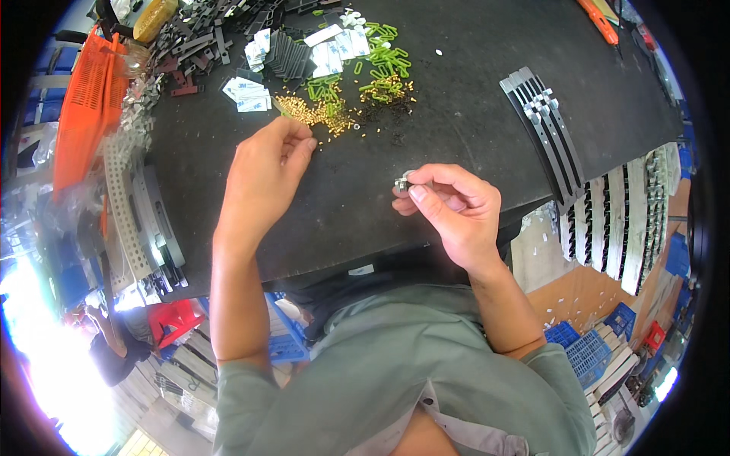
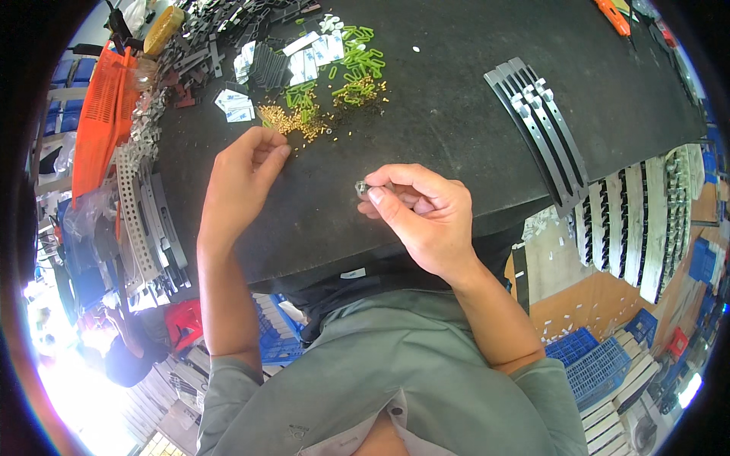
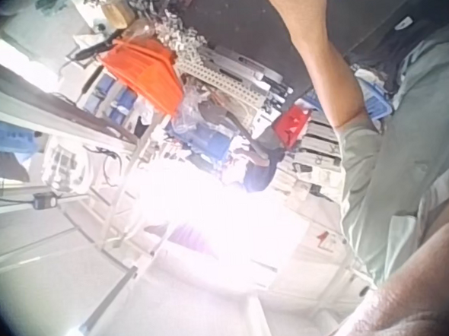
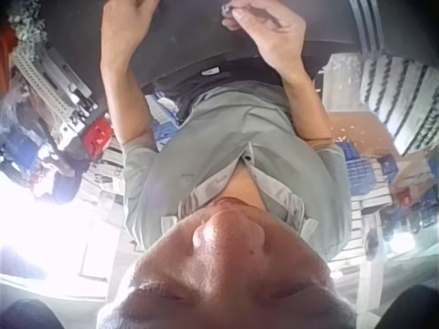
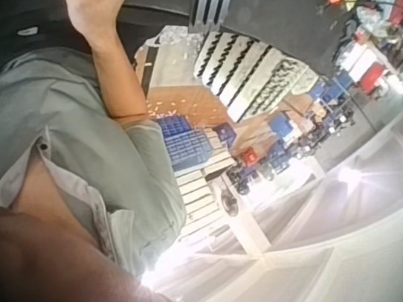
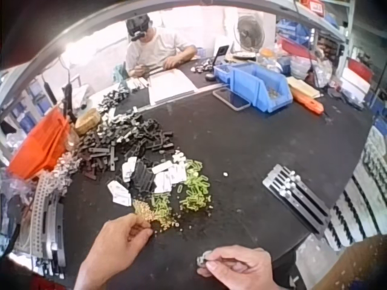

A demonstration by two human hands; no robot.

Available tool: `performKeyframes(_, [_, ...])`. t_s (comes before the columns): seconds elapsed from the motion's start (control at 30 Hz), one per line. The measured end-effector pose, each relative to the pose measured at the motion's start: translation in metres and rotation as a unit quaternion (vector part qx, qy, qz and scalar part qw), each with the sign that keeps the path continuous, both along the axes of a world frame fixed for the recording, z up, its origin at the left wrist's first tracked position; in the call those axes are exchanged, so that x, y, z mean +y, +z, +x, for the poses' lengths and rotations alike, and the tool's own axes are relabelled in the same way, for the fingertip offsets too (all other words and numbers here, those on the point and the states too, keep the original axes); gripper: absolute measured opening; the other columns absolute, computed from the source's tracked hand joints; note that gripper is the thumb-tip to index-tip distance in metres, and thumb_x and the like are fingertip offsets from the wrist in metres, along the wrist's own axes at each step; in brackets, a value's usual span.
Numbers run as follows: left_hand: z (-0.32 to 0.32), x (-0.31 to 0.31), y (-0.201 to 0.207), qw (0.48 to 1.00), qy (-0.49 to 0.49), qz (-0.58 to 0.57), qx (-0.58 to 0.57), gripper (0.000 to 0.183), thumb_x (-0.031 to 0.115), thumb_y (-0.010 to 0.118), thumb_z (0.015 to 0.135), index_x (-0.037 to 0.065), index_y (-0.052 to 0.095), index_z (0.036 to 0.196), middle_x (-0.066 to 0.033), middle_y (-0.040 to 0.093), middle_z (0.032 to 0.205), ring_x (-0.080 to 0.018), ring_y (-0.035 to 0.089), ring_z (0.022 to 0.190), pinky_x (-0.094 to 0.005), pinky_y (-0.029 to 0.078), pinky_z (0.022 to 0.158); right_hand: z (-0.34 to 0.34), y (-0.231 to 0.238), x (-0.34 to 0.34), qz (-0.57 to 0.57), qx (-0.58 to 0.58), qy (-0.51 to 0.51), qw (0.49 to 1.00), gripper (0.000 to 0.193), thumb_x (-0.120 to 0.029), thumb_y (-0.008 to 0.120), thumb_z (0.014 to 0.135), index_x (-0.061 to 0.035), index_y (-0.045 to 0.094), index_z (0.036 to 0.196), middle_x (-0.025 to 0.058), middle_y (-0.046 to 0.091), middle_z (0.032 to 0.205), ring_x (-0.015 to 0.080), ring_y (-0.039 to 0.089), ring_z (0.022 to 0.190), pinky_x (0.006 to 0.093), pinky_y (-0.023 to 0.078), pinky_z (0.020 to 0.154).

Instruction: Assemble small metal and plastic components on an industrial fabrication floor.

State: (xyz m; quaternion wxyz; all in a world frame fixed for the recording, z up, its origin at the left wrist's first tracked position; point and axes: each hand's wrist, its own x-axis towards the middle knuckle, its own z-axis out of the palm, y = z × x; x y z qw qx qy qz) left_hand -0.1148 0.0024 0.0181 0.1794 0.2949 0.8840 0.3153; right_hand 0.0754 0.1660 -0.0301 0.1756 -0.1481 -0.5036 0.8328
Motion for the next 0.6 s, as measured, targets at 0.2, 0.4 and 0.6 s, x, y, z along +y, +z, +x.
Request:
performKeyframes(0.2, [0.003, 0.011, -0.002, 0.996, -0.033, -0.034, 0.074, 0.015, 0.011, 0.069, 0.088, -0.001, 0.068, 0.098, -0.0158, 0.07, 0.089, -0.0254, 0.068, 0.077, -0.0362, 0.052, 0.073, 0.0, -0.001, 0.0, 0.019, 0.001, -0.011, 1.0, 0.015, 0.005, 0.064, 0.095, 0.0053, 0.068, 0.109, 0.0093, 0.071, 0.097, 0.0135, 0.07, 0.09, 0.032, 0.062, 0.084])
performKeyframes(0.4, [0.002, 0.017, -0.004, 0.996, -0.016, -0.07, 0.056, 0.018, 0.015, 0.068, 0.082, -0.001, 0.068, 0.089, -0.0139, 0.07, 0.079, -0.027, 0.067, 0.072, -0.0364, 0.051, 0.07, -0.001, 0.0, 0.0, -0.004, -0.012, -0.009, 1.0, 0.015, 0.005, 0.064, 0.095, 0.0056, 0.068, 0.109, 0.0092, 0.071, 0.097, 0.0125, 0.07, 0.089, 0.0316, 0.062, 0.084])
performKeyframes(0.6, [0.012, 0.028, -0.003, 0.994, 0.024, -0.092, 0.051, 0.016, 0.014, 0.067, 0.08, 0.0, 0.069, 0.086, -0.0139, 0.069, 0.078, -0.0265, 0.067, 0.072, -0.0358, 0.051, 0.07, 0.0, -0.001, -0.002, 0.037, 0.01, -0.014, 0.999, 0.016, 0.006, 0.064, 0.094, 0.0063, 0.068, 0.11, 0.0098, 0.072, 0.097, 0.0123, 0.07, 0.09, 0.0317, 0.062, 0.085])
